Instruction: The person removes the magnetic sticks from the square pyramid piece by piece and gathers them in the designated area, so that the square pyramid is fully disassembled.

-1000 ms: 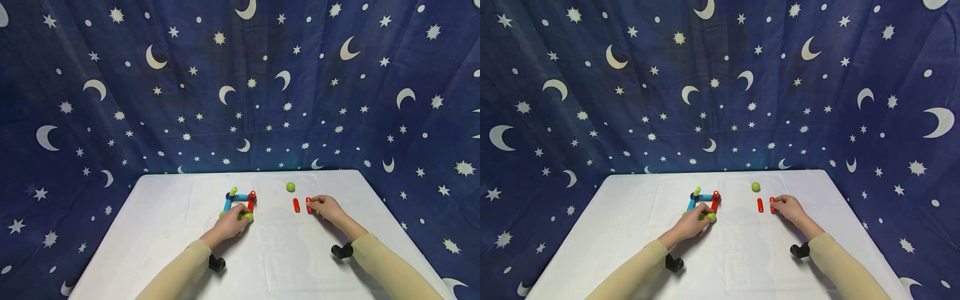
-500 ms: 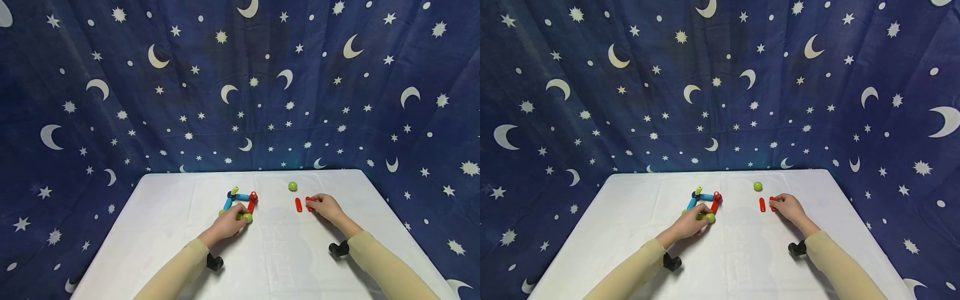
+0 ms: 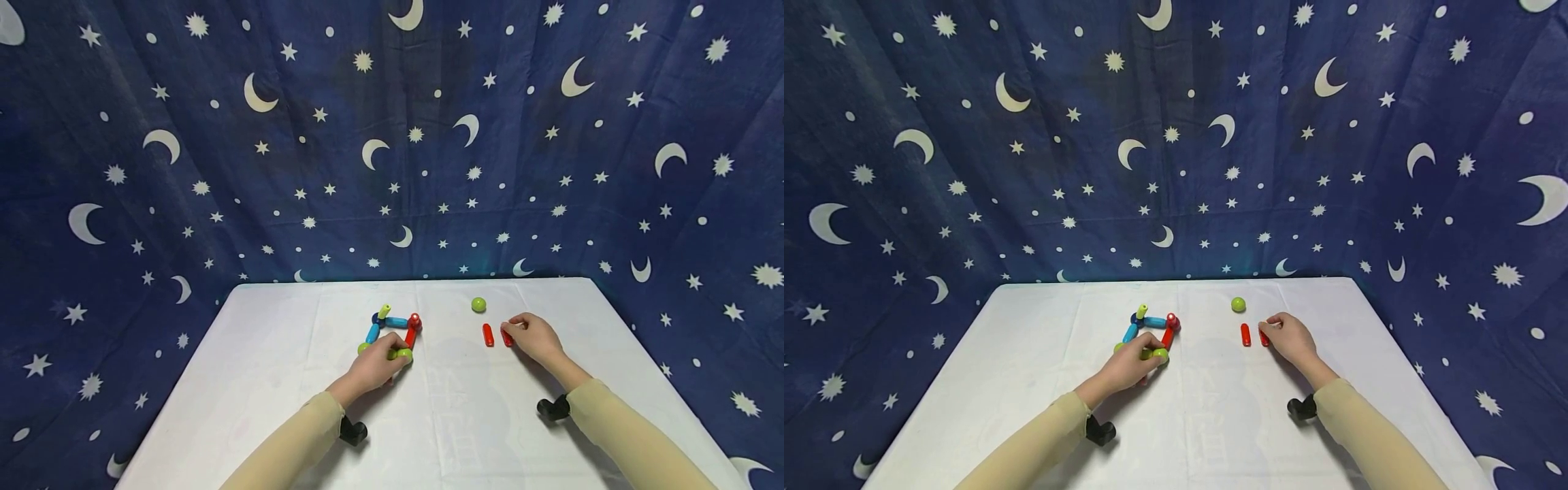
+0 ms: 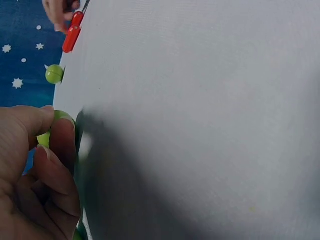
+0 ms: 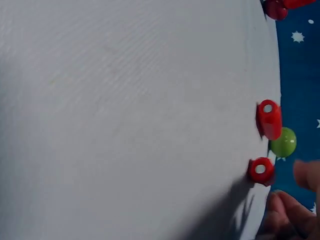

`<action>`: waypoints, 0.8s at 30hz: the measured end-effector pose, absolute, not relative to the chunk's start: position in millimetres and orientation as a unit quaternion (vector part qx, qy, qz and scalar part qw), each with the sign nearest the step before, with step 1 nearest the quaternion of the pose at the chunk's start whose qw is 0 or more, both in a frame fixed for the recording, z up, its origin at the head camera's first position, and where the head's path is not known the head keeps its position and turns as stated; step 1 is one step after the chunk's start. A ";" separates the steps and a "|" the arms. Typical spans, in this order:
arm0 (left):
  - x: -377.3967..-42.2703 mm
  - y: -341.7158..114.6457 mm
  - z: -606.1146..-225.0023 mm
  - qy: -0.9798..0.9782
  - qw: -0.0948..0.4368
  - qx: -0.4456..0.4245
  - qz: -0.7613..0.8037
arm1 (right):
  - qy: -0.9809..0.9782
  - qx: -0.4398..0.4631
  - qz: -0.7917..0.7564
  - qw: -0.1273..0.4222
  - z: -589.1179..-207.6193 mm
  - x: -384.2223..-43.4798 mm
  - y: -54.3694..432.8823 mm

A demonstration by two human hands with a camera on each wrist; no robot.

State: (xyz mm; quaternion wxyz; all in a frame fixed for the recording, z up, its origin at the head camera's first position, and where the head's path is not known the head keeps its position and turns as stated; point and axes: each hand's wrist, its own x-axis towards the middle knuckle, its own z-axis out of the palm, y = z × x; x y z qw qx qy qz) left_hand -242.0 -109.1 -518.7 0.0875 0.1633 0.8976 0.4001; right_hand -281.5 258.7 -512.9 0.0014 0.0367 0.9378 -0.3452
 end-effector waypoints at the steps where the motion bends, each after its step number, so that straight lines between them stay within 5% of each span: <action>1: -241.8 -108.7 -518.8 0.897 0.086 0.163 0.401 | 0.936 0.036 -0.350 -0.012 -511.2 -281.6 257.4; 6: -241.0 -107.4 -519.0 0.896 0.091 0.161 0.403 | 0.918 -0.003 -0.393 -0.055 -504.7 -283.6 235.5; 16: -237.9 -106.9 -513.6 0.892 0.135 0.169 0.396 | 0.881 -0.166 -0.443 0.021 -503.4 -272.3 147.2; 24: -237.1 -118.5 -513.5 0.896 0.137 0.174 0.384 | 0.876 -0.177 -0.447 0.027 -508.1 -272.9 120.1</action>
